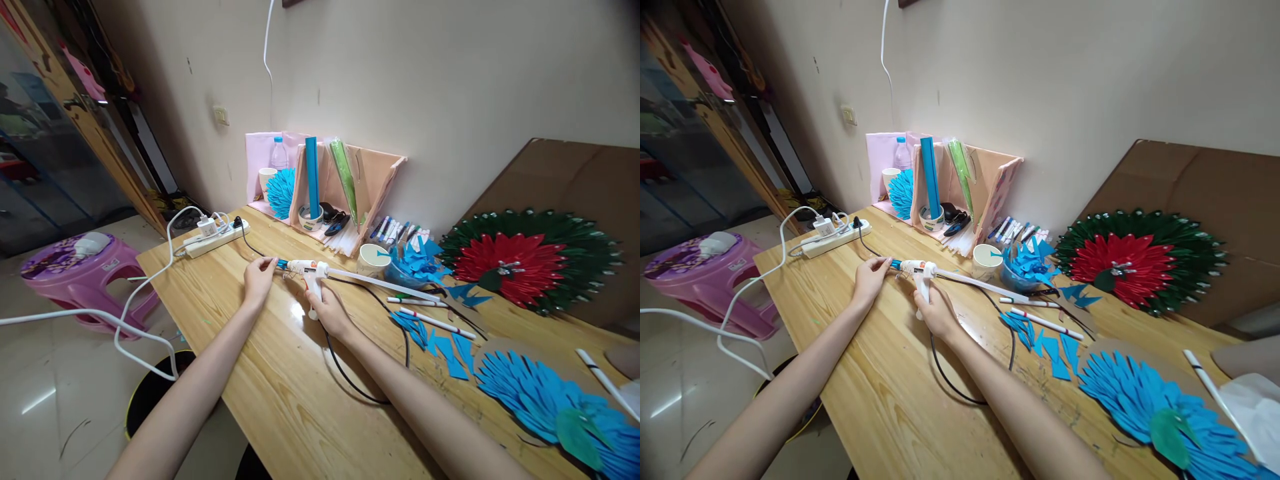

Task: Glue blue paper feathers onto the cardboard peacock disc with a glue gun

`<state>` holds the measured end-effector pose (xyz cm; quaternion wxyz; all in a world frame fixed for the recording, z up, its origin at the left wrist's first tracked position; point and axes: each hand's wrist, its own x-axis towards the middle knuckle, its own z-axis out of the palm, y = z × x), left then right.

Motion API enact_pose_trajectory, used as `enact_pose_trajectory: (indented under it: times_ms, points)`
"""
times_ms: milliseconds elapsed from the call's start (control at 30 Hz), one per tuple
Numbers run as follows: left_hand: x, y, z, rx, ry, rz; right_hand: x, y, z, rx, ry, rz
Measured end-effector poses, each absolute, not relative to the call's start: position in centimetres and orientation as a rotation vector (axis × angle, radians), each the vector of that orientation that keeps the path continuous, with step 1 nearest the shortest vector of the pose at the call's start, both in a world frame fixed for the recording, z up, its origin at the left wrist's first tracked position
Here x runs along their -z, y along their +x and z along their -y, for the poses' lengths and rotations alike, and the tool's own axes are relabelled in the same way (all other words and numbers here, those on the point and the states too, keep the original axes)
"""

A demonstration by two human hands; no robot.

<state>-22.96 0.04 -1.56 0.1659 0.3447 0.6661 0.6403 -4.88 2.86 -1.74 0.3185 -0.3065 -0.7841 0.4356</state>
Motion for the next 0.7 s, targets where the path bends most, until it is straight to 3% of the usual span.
enact_pose_trajectory:
  times_ms: [700]
  points:
    - [2.21, -23.42, -0.38, -1.850, 0.991, -1.919, 1.85, -4.96, -2.88, -1.124, -0.889, 2.017]
